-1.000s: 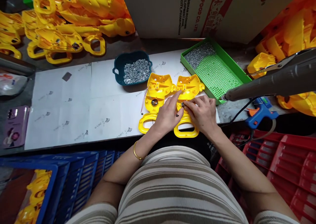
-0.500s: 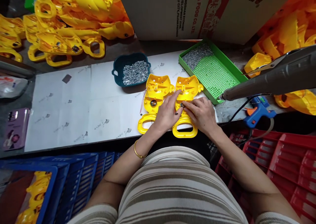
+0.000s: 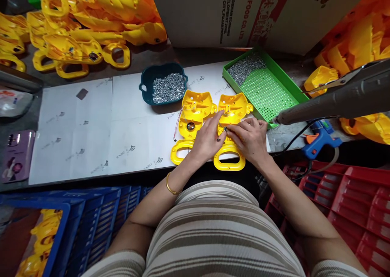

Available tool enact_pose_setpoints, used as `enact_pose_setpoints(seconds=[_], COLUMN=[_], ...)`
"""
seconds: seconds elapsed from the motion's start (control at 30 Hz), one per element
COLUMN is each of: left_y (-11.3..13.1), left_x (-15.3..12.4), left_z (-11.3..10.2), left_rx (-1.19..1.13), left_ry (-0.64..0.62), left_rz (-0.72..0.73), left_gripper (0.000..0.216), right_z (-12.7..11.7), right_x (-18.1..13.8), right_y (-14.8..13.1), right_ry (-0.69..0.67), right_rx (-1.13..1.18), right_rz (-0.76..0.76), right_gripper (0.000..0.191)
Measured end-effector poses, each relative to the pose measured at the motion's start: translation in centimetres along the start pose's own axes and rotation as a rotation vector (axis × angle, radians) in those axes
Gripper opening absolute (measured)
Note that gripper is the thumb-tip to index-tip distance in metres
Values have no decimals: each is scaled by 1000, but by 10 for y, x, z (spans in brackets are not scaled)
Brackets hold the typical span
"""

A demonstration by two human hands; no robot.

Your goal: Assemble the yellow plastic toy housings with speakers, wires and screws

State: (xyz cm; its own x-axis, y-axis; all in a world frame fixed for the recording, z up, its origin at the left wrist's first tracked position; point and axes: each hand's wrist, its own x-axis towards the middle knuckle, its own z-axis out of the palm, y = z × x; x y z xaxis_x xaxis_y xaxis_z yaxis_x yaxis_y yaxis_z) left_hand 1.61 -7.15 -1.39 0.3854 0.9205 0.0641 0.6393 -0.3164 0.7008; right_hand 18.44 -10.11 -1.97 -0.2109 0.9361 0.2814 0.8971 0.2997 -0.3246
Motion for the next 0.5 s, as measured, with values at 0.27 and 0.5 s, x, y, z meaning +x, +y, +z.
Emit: enact_pose_setpoints(seconds=[0.27, 0.5], left_y=[-1, 1], left_x=[1, 2], left_z=[1, 1], left_rx=[-1, 17], left_ry=[-7, -11], left_rz=[-5, -31], left_gripper=[58, 58], right_z=[2, 1], right_x=[0, -11], right_y=[0, 7], right_ry=[-12, 84], right_rx=[-18, 51], right_rz=[-17, 17], right_gripper=[28, 27])
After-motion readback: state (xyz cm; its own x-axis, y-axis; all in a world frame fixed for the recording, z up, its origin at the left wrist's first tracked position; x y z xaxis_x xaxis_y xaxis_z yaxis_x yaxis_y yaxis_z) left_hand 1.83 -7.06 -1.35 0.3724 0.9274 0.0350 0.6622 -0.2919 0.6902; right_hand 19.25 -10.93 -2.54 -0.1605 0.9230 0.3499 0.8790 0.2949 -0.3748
